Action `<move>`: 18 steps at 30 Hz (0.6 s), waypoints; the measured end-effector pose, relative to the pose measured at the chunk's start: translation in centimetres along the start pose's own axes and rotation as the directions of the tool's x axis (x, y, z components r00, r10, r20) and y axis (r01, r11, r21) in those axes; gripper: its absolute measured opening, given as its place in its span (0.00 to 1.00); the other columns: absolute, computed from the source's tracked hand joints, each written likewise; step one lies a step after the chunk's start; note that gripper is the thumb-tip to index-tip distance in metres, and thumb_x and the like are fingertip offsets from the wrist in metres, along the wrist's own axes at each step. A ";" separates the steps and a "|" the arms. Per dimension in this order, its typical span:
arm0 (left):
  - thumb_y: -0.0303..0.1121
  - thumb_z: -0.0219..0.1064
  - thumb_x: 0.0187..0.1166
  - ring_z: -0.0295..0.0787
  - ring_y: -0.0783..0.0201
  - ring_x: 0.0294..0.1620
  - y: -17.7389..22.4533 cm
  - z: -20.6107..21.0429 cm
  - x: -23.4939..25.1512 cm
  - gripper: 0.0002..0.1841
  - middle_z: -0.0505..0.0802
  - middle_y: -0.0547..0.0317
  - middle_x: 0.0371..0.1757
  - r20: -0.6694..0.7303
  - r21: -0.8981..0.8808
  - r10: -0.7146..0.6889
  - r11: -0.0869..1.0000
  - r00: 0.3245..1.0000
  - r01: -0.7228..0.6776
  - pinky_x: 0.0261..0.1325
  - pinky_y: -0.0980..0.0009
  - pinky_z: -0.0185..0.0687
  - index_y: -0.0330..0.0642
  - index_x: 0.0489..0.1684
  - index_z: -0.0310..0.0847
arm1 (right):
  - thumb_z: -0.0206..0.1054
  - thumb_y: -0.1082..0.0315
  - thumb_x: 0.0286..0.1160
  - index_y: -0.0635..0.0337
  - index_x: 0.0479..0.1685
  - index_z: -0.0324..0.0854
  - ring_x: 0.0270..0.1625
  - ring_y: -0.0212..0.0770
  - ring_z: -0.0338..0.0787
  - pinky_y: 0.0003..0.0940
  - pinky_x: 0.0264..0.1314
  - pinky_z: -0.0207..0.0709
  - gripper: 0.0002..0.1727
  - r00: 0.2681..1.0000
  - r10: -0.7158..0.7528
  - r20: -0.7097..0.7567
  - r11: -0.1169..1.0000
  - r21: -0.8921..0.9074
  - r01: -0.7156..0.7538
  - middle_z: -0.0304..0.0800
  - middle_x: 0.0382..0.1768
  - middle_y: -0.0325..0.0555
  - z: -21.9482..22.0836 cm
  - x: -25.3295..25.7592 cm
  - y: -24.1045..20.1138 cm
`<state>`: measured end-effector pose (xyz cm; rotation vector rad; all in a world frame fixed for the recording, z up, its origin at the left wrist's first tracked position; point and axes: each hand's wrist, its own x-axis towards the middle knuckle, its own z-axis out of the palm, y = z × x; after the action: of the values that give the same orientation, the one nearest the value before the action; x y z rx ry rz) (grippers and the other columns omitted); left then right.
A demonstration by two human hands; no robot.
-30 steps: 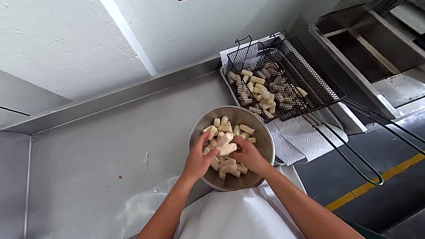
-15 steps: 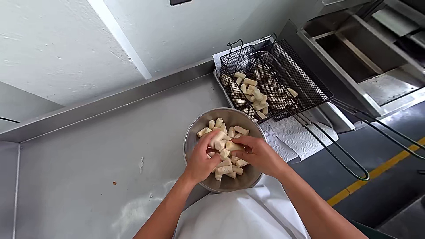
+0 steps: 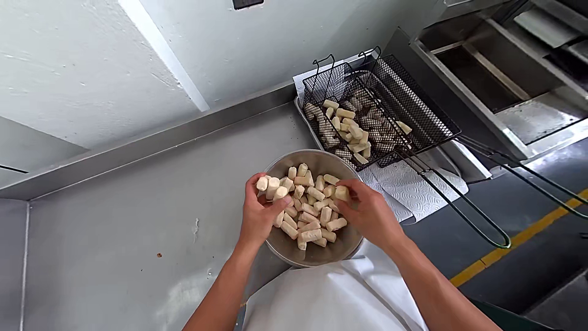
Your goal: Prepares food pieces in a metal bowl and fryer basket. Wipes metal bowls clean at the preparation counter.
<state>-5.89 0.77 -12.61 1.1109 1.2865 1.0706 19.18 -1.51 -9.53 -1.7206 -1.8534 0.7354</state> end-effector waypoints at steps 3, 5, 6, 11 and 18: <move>0.28 0.84 0.63 0.94 0.59 0.48 0.3 0.6 -0.8 0.45 0.84 0.51 0.66 0.026 -0.048 -0.056 0.997 0.998 0.057 0.50 0.61 0.94 0.50 0.81 0.59 | 0.78 0.65 0.68 0.55 0.75 0.78 0.66 0.52 0.87 0.58 0.65 0.83 0.31 0.993 0.012 0.119 0.998 0.054 -0.018 0.84 0.68 0.53 0.1 -0.4 0.0; 0.33 0.84 0.64 0.93 0.60 0.50 0.8 2.4 -1.6 0.43 0.87 0.51 0.63 0.090 -0.080 -0.090 0.992 0.992 0.097 0.52 0.60 0.93 0.46 0.79 0.57 | 0.81 0.58 0.66 0.56 0.77 0.76 0.69 0.47 0.86 0.53 0.69 0.83 0.36 0.992 -0.068 0.107 0.986 0.159 0.050 0.84 0.70 0.50 1.5 -0.8 -1.1; 0.37 0.83 0.66 0.92 0.61 0.53 1.0 3.2 -2.0 0.43 0.88 0.52 0.63 0.126 -0.083 -0.110 0.989 0.986 0.121 0.55 0.61 0.92 0.45 0.79 0.56 | 0.81 0.58 0.65 0.57 0.75 0.78 0.67 0.43 0.88 0.46 0.68 0.85 0.35 0.992 -0.094 0.086 0.972 0.225 0.072 0.86 0.67 0.48 2.2 -0.9 -1.7; 0.40 0.74 0.76 0.88 0.62 0.62 1.1 2.7 -1.1 0.29 0.87 0.57 0.67 0.312 -0.006 -0.082 0.996 0.947 0.088 0.63 0.61 0.88 0.46 0.76 0.73 | 0.77 0.67 0.72 0.58 0.66 0.84 0.47 0.33 0.95 0.31 0.53 0.92 0.22 0.976 0.019 0.218 0.823 0.551 -0.139 0.95 0.49 0.41 1.2 -0.2 -1.7; 0.36 0.81 0.71 0.94 0.65 0.47 1.7 2.6 -0.8 0.24 0.95 0.58 0.52 0.227 0.336 0.071 0.930 0.971 -0.146 0.54 0.61 0.91 0.46 0.66 0.87 | 0.79 0.64 0.69 0.56 0.60 0.86 0.47 0.36 0.94 0.37 0.52 0.91 0.20 0.992 0.046 0.120 0.970 0.231 -0.073 0.92 0.49 0.42 1.5 -0.4 -2.2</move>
<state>-3.23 0.26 -10.89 1.5393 1.2850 0.7915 16.59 -2.07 -9.16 -1.6163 -1.7152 1.0525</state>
